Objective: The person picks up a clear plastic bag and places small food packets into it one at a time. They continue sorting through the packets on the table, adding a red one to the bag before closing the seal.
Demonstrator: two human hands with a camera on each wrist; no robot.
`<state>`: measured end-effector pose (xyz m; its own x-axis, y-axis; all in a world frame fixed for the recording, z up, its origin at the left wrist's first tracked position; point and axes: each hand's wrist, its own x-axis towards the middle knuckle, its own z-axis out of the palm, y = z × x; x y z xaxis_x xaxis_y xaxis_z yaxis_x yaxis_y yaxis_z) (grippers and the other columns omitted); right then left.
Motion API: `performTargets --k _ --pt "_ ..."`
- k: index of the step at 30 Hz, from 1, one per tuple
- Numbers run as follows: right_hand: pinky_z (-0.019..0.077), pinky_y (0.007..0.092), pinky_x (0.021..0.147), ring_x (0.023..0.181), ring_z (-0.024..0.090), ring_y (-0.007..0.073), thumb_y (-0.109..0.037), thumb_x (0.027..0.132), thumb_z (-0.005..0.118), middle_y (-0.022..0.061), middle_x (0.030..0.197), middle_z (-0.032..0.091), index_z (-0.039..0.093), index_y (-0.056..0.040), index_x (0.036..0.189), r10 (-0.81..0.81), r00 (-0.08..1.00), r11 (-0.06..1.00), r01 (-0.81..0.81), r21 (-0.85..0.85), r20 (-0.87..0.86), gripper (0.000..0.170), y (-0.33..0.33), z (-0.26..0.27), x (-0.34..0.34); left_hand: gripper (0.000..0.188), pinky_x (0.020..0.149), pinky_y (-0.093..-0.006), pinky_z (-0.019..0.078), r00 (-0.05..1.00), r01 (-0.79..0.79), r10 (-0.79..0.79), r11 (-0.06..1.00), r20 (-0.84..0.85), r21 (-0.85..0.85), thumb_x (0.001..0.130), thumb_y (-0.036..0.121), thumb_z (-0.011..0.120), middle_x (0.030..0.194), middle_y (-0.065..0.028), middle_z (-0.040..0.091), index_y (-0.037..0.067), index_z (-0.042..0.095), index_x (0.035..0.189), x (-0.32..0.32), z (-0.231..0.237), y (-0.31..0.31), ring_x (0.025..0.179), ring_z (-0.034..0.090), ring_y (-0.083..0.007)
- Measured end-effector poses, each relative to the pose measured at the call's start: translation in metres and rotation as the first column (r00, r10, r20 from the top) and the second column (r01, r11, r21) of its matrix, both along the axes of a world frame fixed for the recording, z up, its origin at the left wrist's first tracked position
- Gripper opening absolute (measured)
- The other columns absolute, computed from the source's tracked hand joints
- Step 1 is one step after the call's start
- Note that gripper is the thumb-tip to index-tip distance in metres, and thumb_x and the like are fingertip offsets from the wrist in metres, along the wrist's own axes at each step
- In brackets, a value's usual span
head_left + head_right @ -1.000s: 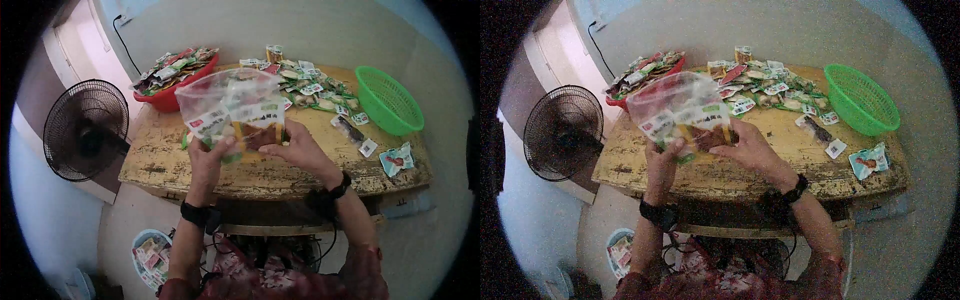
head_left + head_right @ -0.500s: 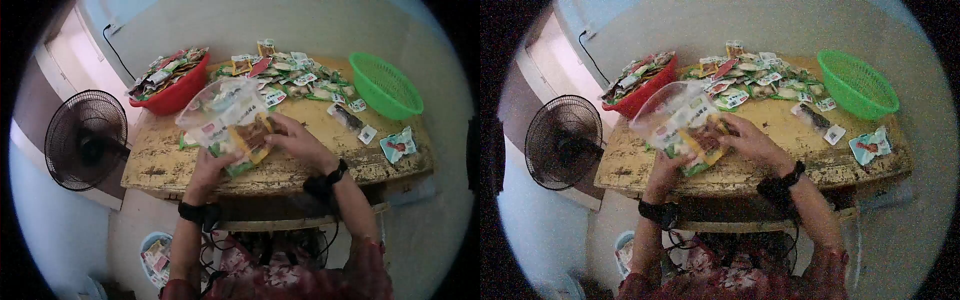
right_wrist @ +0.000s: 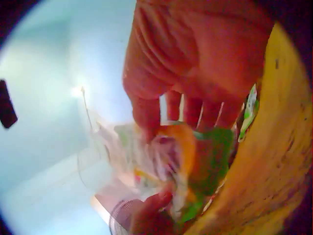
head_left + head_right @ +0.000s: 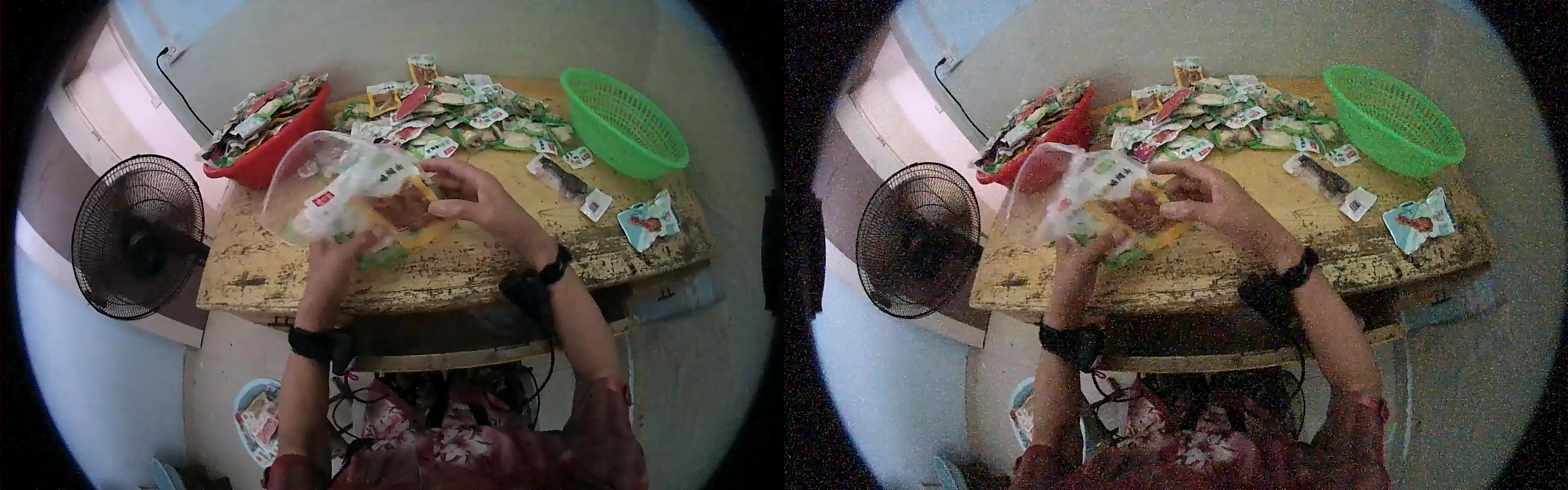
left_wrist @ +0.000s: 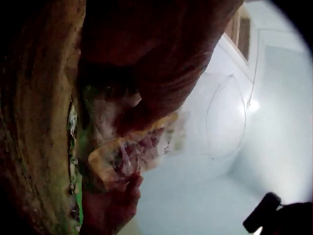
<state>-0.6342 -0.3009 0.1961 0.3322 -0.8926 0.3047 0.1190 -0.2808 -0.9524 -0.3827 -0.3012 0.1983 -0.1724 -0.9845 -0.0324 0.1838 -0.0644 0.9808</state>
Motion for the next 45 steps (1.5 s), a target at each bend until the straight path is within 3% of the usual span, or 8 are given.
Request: performTargets --k 3,9,12,15,18,24,28,45 --pt "0.0467 0.0335 0.103 0.119 0.058 0.0159 -0.023 0.092 0.074 0.0085 0.132 0.061 0.053 -0.0051 0.140 -0.042 0.992 0.997 0.034 -0.073 -0.121 0.056 -0.009 -0.016 0.004 0.045 0.084 -0.0337 0.0576 0.978 0.075 -0.037 0.982 0.206 -0.176 0.080 0.005 0.079 0.108 -0.0102 0.071 -0.005 0.061 0.120 0.001 -0.013 -0.011 0.093 0.069 -0.0180" --pt "0.0508 0.0321 0.096 0.107 0.063 0.0129 -0.019 0.095 0.070 0.0073 0.121 0.068 0.062 -0.0030 0.131 -0.138 0.990 0.988 0.135 -0.081 -0.034 0.040 -0.004 0.001 0.006 0.060 0.084 -0.0351 0.0566 0.970 0.142 -0.102 0.975 0.223 -0.170 0.080 0.010 0.082 0.109 -0.0105 0.070 -0.004 0.050 0.130 0.001 -0.015 -0.008 0.098 0.069 -0.0212" --pt "0.0519 0.0317 0.094 0.105 0.064 0.0131 -0.018 0.097 0.068 0.0062 0.116 0.071 0.069 -0.0027 0.122 -0.221 0.973 0.950 0.201 -0.241 -0.060 0.030 -0.005 0.024 0.007 0.043 0.085 -0.0332 0.0561 0.993 0.068 -0.036 0.958 0.116 -0.278 0.078 0.005 0.082 0.108 -0.0089 0.072 -0.005 0.064 0.116 -0.006 -0.008 -0.004 0.094 0.067 -0.0161" --pt "0.0528 0.0317 0.092 0.102 0.066 0.0140 -0.020 0.097 0.067 0.0058 0.112 0.072 0.072 -0.0024 0.116 -0.258 0.963 0.929 0.226 -0.292 -0.075 0.027 -0.012 0.042 0.002 0.065 0.092 -0.0380 0.0574 0.973 0.128 -0.069 0.956 0.222 -0.265 0.079 0.006 0.081 0.126 -0.0134 0.062 -0.005 0.047 0.134 0.002 -0.004 -0.006 0.108 0.066 -0.0232" --pt "0.0528 0.0314 0.091 0.100 0.066 0.0149 -0.020 0.096 0.065 0.0057 0.110 0.073 0.072 -0.0024 0.116 -0.318 0.931 0.906 0.243 -0.346 -0.180 0.028 -0.016 0.052 0.003 0.060 0.093 -0.0390 0.0572 0.948 0.158 -0.102 0.973 0.301 -0.167 0.080 0.009 0.081 0.130 -0.0144 0.060 -0.005 0.052 0.131 0.008 -0.008 -0.013 0.111 0.064 -0.0230" --pt "0.0508 0.0305 0.092 0.098 0.065 0.0128 -0.018 0.099 0.060 0.0048 0.100 0.072 0.072 0.0011 0.107 -0.317 0.913 0.915 0.223 -0.335 -0.258 0.024 -0.025 0.063 0.000 0.042 0.090 -0.0320 0.0537 0.954 0.170 -0.075 0.933 0.289 -0.318 0.087 0.016 0.078 0.113 -0.0085 0.070 -0.003 0.064 0.122 0.020 -0.011 -0.024 0.104 0.065 -0.0168" --pt "0.0503 0.0293 0.087 0.093 0.064 0.0110 -0.021 0.100 0.060 0.0038 0.097 0.072 0.068 0.0008 0.100 -0.292 0.910 0.908 0.166 -0.386 -0.295 0.023 -0.026 0.085 -0.003 0.037 0.092 -0.0330 0.0541 0.999 0.052 -0.046 0.897 0.025 -0.440 0.092 0.018 0.073 0.112 -0.0101 0.071 -0.004 0.066 0.121 0.016 0.017 -0.021 0.104 0.067 -0.0188" --pt "0.0520 0.0279 0.085 0.090 0.066 0.0097 -0.018 0.100 0.063 0.0035 0.094 0.073 0.070 -0.0021 0.104 -0.273 0.962 0.919 0.270 -0.287 0.031 0.018 -0.027 0.084 0.000 0.020 0.086 -0.0282 0.0513 0.977 -0.209 0.200 0.789 -0.080 -0.577 0.098 0.020 0.066 0.090 -0.0055 0.072 0.001 0.070 0.104 0.020 0.048 -0.028 0.086 0.067 -0.0108"
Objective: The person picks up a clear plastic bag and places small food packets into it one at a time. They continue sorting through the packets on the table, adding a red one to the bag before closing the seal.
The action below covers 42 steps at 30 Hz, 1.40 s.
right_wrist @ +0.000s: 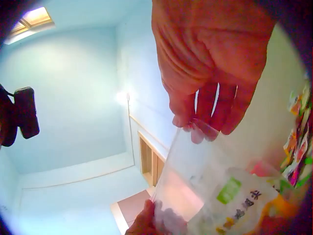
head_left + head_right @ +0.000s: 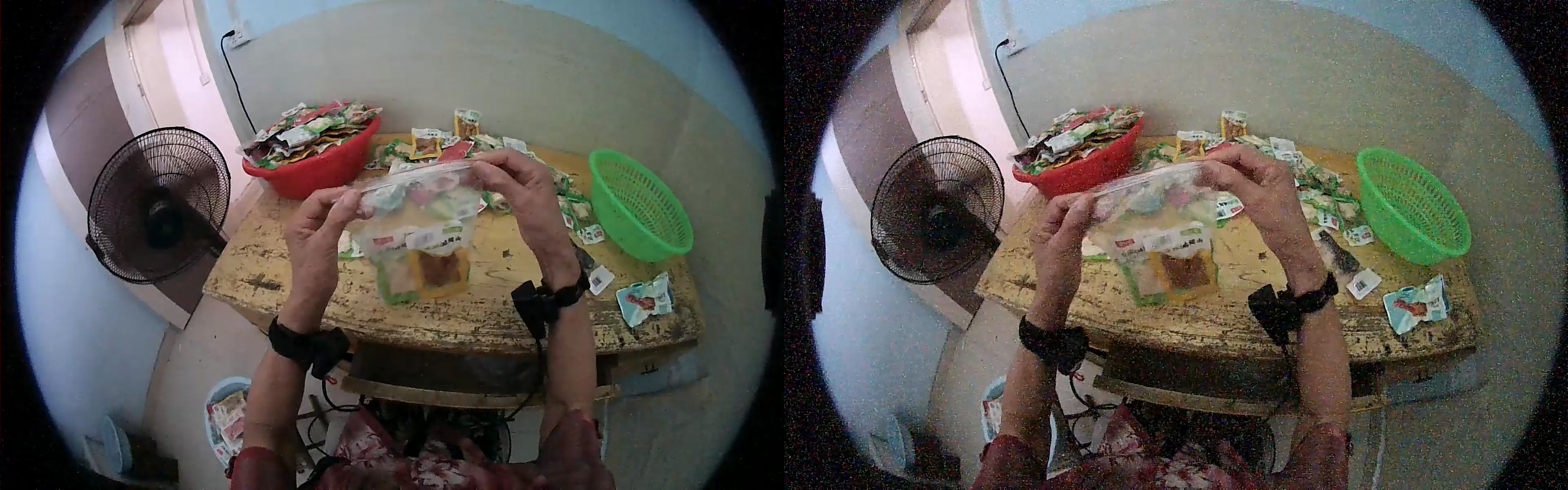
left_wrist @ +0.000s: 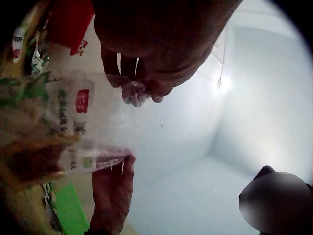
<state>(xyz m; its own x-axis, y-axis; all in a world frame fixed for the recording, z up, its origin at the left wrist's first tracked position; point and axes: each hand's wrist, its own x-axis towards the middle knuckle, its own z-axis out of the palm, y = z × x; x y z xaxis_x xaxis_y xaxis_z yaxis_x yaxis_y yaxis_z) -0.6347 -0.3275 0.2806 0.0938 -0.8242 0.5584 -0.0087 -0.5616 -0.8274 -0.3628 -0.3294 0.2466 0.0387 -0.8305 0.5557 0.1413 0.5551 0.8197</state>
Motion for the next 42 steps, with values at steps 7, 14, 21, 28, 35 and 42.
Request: performTargets --k 7,14,21,28,35,42 --pt "0.0526 0.0270 0.084 0.089 0.066 0.0102 -0.016 0.099 0.063 0.0028 0.092 0.072 0.069 -0.0017 0.102 -0.098 0.993 0.992 0.093 -0.083 -0.061 0.016 0.000 0.000 0.002 0.016 0.081 -0.0252 0.0502 0.978 -0.130 0.165 0.962 0.128 -0.242 0.101 0.015 0.062 0.086 -0.0050 0.071 0.001 0.068 0.095 0.004 0.016 0.003 0.082 0.065 -0.0095" --pt "0.0531 0.0267 0.081 0.086 0.066 0.0106 -0.013 0.099 0.063 0.0033 0.090 0.071 0.070 -0.0008 0.100 -0.137 0.990 0.978 0.129 -0.165 -0.040 0.014 0.002 0.003 0.000 0.020 0.080 -0.0269 0.0508 0.979 -0.138 0.171 0.957 0.112 -0.254 0.102 0.016 0.060 0.085 -0.0050 0.071 0.000 0.068 0.095 0.003 0.019 0.006 0.082 0.065 -0.0104" --pt "0.0537 0.0273 0.081 0.087 0.067 0.0106 -0.013 0.097 0.066 0.0030 0.089 0.072 0.071 -0.0012 0.100 -0.088 0.996 0.990 0.085 -0.114 -0.028 0.013 0.003 0.003 -0.005 0.020 0.081 -0.0266 0.0504 0.981 -0.104 0.136 0.972 0.140 -0.213 0.103 0.016 0.059 0.085 -0.0047 0.071 0.000 0.069 0.096 0.006 0.013 0.005 0.083 0.065 -0.0107" --pt "0.0541 0.0277 0.082 0.088 0.067 0.0110 -0.014 0.096 0.067 0.0039 0.092 0.073 0.072 -0.0013 0.101 -0.064 0.995 0.990 0.053 -0.132 -0.076 0.014 0.001 0.002 -0.010 0.023 0.084 -0.0287 0.0521 0.947 0.053 -0.007 0.989 0.322 -0.134 0.099 0.020 0.065 0.099 -0.0077 0.071 -0.001 0.069 0.106 0.003 0.045 0.008 0.089 0.066 -0.0131" --pt "0.0536 0.0276 0.082 0.090 0.067 0.0113 -0.015 0.096 0.066 0.0045 0.094 0.073 0.072 -0.0013 0.101 -0.021 0.998 0.986 0.010 -0.168 -0.063 0.015 -0.004 -0.001 -0.013 0.032 0.096 -0.0354 0.0497 0.524 0.176 0.311 0.871 0.793 -0.458 0.090 0.024 0.075 0.110 -0.0109 0.070 0.000 0.068 0.110 -0.021 0.103 0.002 0.104 0.065 -0.0193" --pt "0.0518 0.0267 0.082 0.090 0.064 0.0100 -0.014 0.096 0.067 0.0031 0.094 0.071 0.072 -0.0024 0.101 -0.029 0.998 0.985 0.019 -0.173 -0.054 0.014 0.005 0.002 -0.007 0.024 0.080 -0.0377 0.0498 0.448 0.299 0.295 0.841 0.844 -0.452 0.090 0.023 0.073 0.090 -0.0129 0.066 0.001 0.069 0.097 -0.067 0.107 -0.008 0.090 0.064 -0.0266"
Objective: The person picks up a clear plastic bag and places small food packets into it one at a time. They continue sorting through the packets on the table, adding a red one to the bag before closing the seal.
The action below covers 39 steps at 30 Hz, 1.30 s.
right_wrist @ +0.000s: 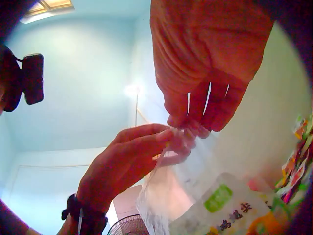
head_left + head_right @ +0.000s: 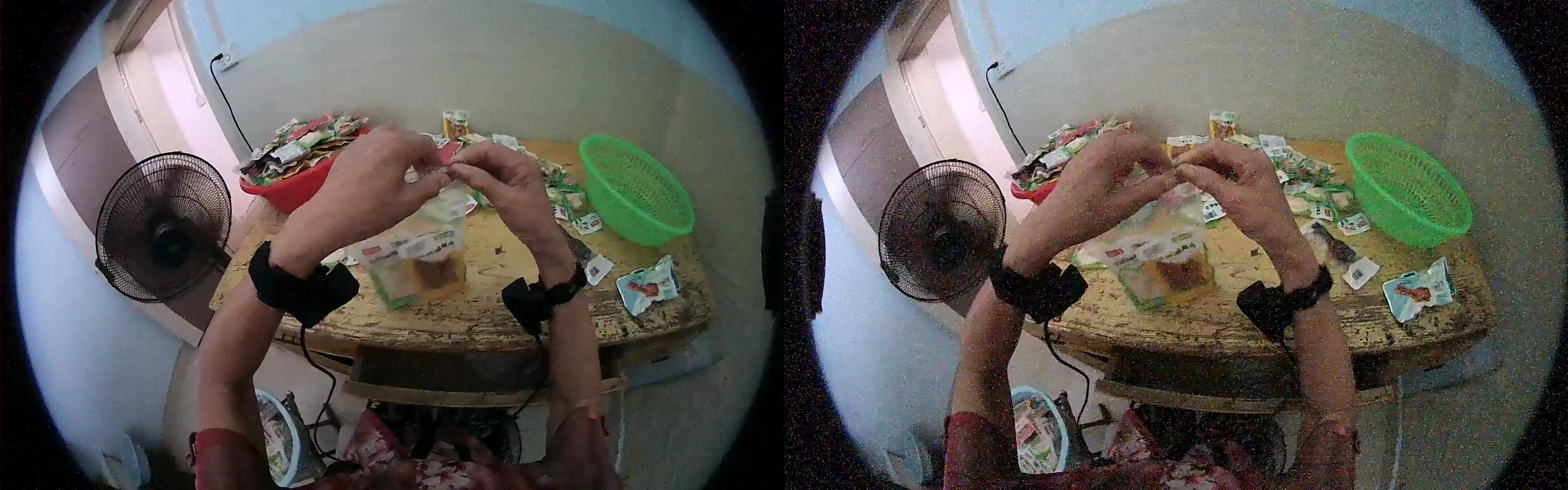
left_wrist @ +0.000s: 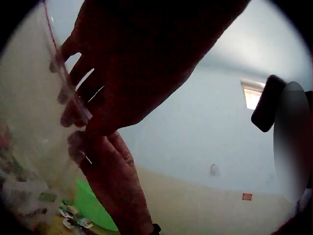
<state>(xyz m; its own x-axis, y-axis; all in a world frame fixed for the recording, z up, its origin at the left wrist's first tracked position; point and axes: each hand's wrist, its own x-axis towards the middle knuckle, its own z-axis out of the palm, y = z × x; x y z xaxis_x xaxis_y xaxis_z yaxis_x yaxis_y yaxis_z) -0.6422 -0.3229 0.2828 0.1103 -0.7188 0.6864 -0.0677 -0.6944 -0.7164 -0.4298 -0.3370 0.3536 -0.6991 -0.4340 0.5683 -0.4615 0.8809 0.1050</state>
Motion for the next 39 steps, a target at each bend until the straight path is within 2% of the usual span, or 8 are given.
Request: performTargets --k 4,7,15,16,19,20,31,39 --pt "0.0518 0.0274 0.080 0.088 0.064 0.0102 -0.016 0.095 0.068 0.0035 0.093 0.071 0.072 -0.0018 0.102 0.003 1.000 1.000 -0.003 -0.017 -0.010 0.016 -0.002 0.000 -0.001 0.022 0.079 -0.0377 0.0500 0.986 -0.149 0.147 0.988 0.074 0.031 0.090 0.022 0.073 0.089 -0.0124 0.065 0.001 0.069 0.094 0.001 0.005 0.006 0.088 0.064 -0.0265" --pt "0.0520 0.0276 0.080 0.086 0.065 0.0104 -0.017 0.095 0.068 0.0031 0.090 0.072 0.072 -0.0015 0.100 -0.084 0.996 0.996 0.083 -0.021 -0.038 0.017 0.001 0.002 -0.001 0.019 0.075 -0.0431 0.0484 0.996 -0.049 0.051 0.998 -0.068 0.028 0.087 0.022 0.071 0.084 -0.0119 0.065 0.004 0.069 0.090 0.021 -0.002 0.003 0.083 0.061 -0.0307" --pt "0.0508 0.0241 0.080 0.087 0.065 0.0083 -0.012 0.098 0.064 0.0025 0.092 0.071 0.068 -0.0009 0.103 -0.122 0.990 0.991 0.125 0.055 -0.066 0.013 -0.002 0.001 -0.002 0.014 0.080 -0.0318 0.0499 0.954 -0.249 0.277 0.945 -0.112 0.213 0.091 0.014 0.073 0.090 -0.0053 0.067 0.001 0.068 0.092 0.097 -0.019 0.008 0.088 0.062 -0.0135" --pt "0.0509 0.0242 0.080 0.087 0.065 0.0083 -0.013 0.099 0.064 0.0027 0.092 0.071 0.068 -0.0011 0.104 -0.115 0.991 0.990 0.120 0.072 -0.060 0.013 -0.003 0.000 0.000 0.018 0.086 -0.0355 0.0493 0.943 -0.277 0.317 0.916 -0.101 0.289 0.093 0.018 0.069 0.095 -0.0085 0.066 0.001 0.065 0.099 0.102 -0.023 0.008 0.094 0.064 -0.0211" --pt "0.0539 0.0272 0.080 0.087 0.068 0.0110 -0.016 0.097 0.065 0.0033 0.089 0.071 0.070 -0.0016 0.100 -0.031 1.000 0.994 0.031 0.106 -0.004 0.016 -0.002 0.000 0.002 0.016 0.085 -0.0318 0.0493 0.932 -0.102 0.219 0.923 -0.289 0.371 0.096 0.015 0.066 0.094 -0.0051 0.064 0.000 0.061 0.098 0.103 -0.038 0.001 0.093 0.062 -0.0157" --pt "0.0545 0.0277 0.081 0.088 0.069 0.0117 -0.016 0.098 0.064 0.0038 0.093 0.072 0.069 -0.0022 0.104 0.004 1.000 0.995 -0.001 0.103 -0.031 0.016 -0.003 -0.002 0.000 0.014 0.082 -0.0271 0.0486 0.891 0.092 0.144 0.871 -0.430 0.482 0.098 0.013 0.063 0.094 -0.0026 0.061 0.000 0.057 0.099 0.100 -0.044 0.001 0.091 0.059 -0.0112" --pt "0.0561 0.0283 0.080 0.092 0.067 0.0106 -0.014 0.102 0.058 0.0036 0.097 0.070 0.066 -0.0015 0.108 -0.045 0.994 0.996 0.052 0.069 -0.099 0.016 -0.007 -0.006 -0.002 0.019 0.095 -0.0325 0.0525 0.772 0.222 0.211 0.794 -0.599 0.566 0.104 0.017 0.053 0.111 -0.0104 0.063 -0.001 0.052 0.111 0.080 -0.058 0.012 0.108 0.067 -0.0199" --pt "0.0581 0.0258 0.073 0.088 0.067 0.0103 -0.016 0.107 0.050 0.0018 0.095 0.060 0.055 -0.0023 0.107 0.047 0.998 0.979 -0.040 0.202 -0.029 0.014 0.005 0.001 0.010 0.019 0.088 -0.0321 0.0542 0.727 0.202 0.191 0.858 -0.659 0.472 0.108 0.019 0.046 0.099 -0.0096 0.064 0.001 0.046 0.108 0.075 -0.067 0.015 0.099 0.070 -0.0204"
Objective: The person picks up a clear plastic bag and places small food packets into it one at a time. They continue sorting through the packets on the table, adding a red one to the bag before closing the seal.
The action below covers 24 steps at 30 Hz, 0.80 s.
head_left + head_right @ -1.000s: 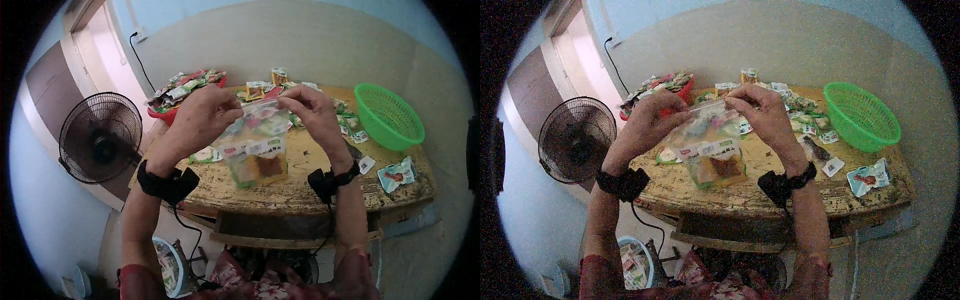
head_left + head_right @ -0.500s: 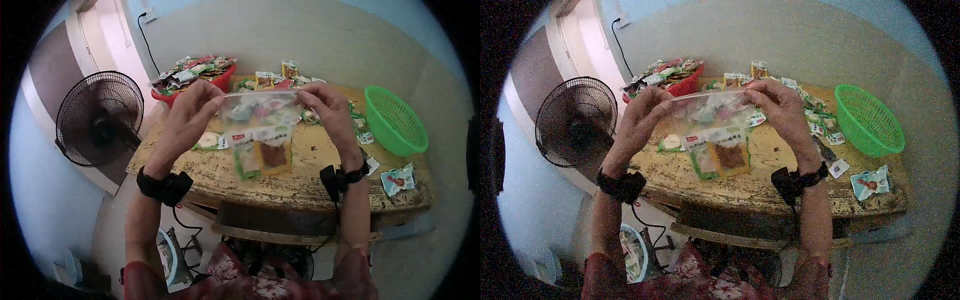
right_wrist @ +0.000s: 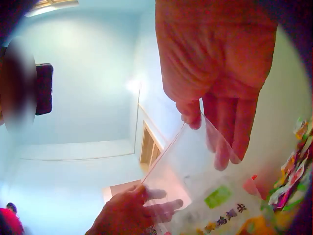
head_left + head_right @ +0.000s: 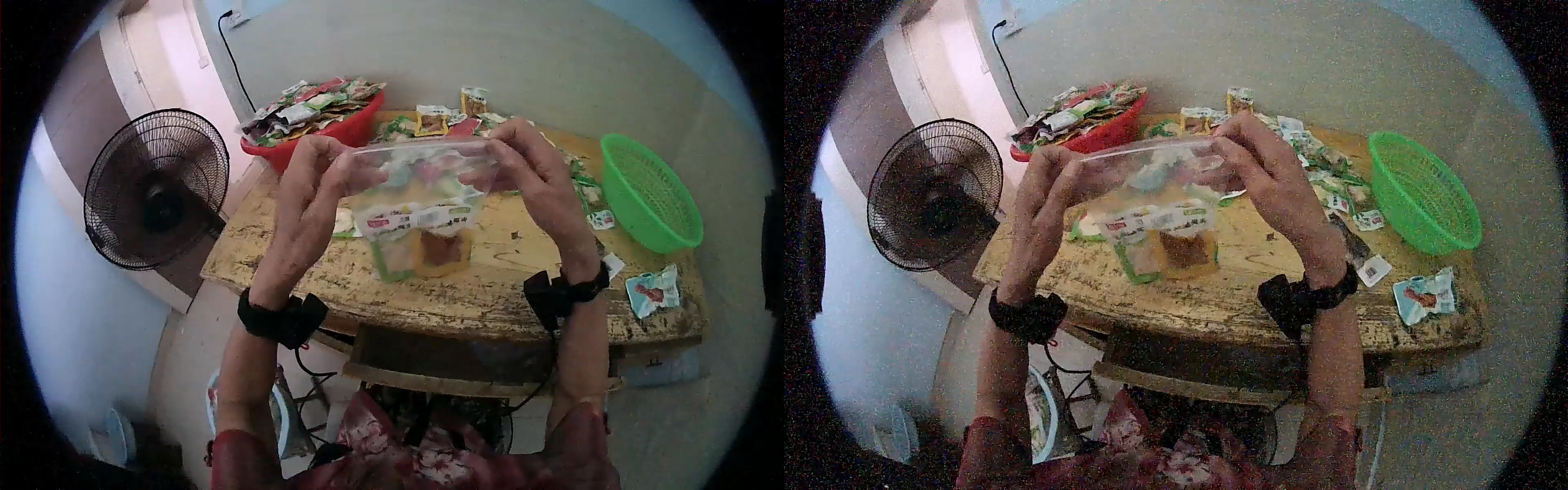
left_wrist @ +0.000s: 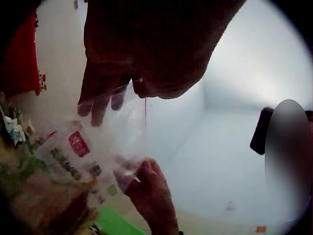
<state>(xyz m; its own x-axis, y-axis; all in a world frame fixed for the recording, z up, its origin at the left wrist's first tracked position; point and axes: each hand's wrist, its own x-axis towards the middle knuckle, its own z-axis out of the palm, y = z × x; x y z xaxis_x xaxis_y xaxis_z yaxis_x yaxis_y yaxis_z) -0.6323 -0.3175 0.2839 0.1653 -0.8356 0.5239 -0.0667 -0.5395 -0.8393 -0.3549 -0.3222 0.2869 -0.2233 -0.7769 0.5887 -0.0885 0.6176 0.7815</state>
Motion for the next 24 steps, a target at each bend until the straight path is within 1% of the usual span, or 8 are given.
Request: performTargets --k 2,5,8,11,14,17,20,24 --pt "0.0587 0.0262 0.071 0.084 0.068 0.0112 -0.016 0.107 0.049 0.0025 0.095 0.059 0.054 -0.0024 0.107 0.022 1.000 0.999 -0.023 0.031 0.021 0.015 0.003 0.002 0.004 0.018 0.085 -0.0315 0.0552 1.000 -0.027 0.028 0.996 0.010 -0.079 0.108 0.018 0.045 0.097 -0.0097 0.063 0.001 0.046 0.108 0.000 -0.009 -0.006 0.093 0.070 -0.0199" --pt "0.0588 0.0262 0.065 0.077 0.068 0.0123 -0.016 0.108 0.047 0.0032 0.094 0.058 0.053 -0.0023 0.108 -0.044 0.998 0.998 0.042 -0.037 -0.054 0.015 0.002 0.001 0.005 0.016 0.076 -0.0297 0.0558 1.000 0.000 0.000 1.000 -0.019 0.005 0.108 0.018 0.044 0.096 -0.0100 0.063 0.002 0.045 0.109 0.002 -0.013 -0.007 0.082 0.070 -0.0184" --pt "0.0576 0.0260 0.058 0.070 0.066 0.0131 -0.016 0.107 0.047 0.0037 0.090 0.057 0.054 -0.0022 0.106 -0.043 0.999 0.999 0.043 -0.015 0.004 0.016 -0.005 -0.005 0.008 0.015 0.069 -0.0278 0.0547 0.998 -0.044 0.045 0.999 -0.034 0.013 0.108 0.017 0.046 0.094 -0.0089 0.062 0.003 0.046 0.110 -0.003 -0.011 -0.004 0.073 0.066 -0.0145" --pt "0.0555 0.0261 0.051 0.064 0.064 0.0115 -0.015 0.105 0.050 0.0042 0.086 0.058 0.055 -0.0018 0.105 -0.115 0.989 0.992 0.109 -0.059 -0.098 0.014 -0.011 -0.010 0.007 0.015 0.064 -0.0260 0.0515 0.976 -0.175 0.176 0.984 0.125 -0.016 0.106 0.017 0.049 0.088 -0.0061 0.062 0.003 0.048 0.109 0.000 -0.014 -0.012 0.068 0.061 -0.0101" --pt "0.0522 0.0258 0.046 0.058 0.062 0.0104 -0.014 0.102 0.054 0.0038 0.081 0.060 0.057 -0.0013 0.106 -0.099 0.991 0.995 0.101 0.017 -0.088 0.014 -0.015 -0.016 0.006 0.015 0.060 -0.0250 0.0487 0.970 -0.201 0.193 0.979 0.148 0.041 0.103 0.016 0.054 0.082 -0.0029 0.062 0.002 0.052 0.107 0.002 -0.021 -0.021 0.066 0.058 -0.0076" --pt "0.0481 0.0243 0.043 0.055 0.059 0.0089 -0.012 0.099 0.056 0.0024 0.077 0.061 0.062 -0.0020 0.108 -0.114 0.988 0.987 0.124 0.101 -0.105 0.015 -0.021 -0.025 0.003 0.020 0.059 -0.0234 0.0481 0.985 -0.126 0.100 0.974 0.138 0.187 0.102 0.019 0.059 0.087 0.0003 0.060 0.005 0.058 0.117 0.008 -0.032 -0.034 0.073 0.058 -0.0072" --pt "0.0452 0.0229 0.044 0.054 0.056 0.0074 -0.011 0.097 0.057 0.0013 0.074 0.063 0.068 -0.0029 0.107 0.001 0.944 0.978 0.068 0.199 -0.329 0.016 -0.025 -0.030 -0.008 0.030 0.065 -0.0242 0.0481 0.968 -0.057 -0.017 0.957 0.249 0.286 0.100 0.015 0.060 0.090 0.0014 0.061 0.006 0.058 0.128 0.012 -0.030 -0.035 0.076 0.056 -0.0069" --pt "0.0428 0.0213 0.044 0.051 0.052 0.0051 -0.001 0.093 0.054 -0.0007 0.074 0.060 0.072 -0.0041 0.107 0.238 0.874 0.942 -0.102 0.319 -0.424 0.022 -0.032 -0.040 -0.019 0.033 0.073 -0.0261 0.0495 0.938 0.013 -0.144 0.924 0.315 0.383 0.099 0.014 0.061 0.096 0.0004 0.061 0.006 0.061 0.131 0.024 -0.041 -0.043 0.085 0.057 -0.0094"
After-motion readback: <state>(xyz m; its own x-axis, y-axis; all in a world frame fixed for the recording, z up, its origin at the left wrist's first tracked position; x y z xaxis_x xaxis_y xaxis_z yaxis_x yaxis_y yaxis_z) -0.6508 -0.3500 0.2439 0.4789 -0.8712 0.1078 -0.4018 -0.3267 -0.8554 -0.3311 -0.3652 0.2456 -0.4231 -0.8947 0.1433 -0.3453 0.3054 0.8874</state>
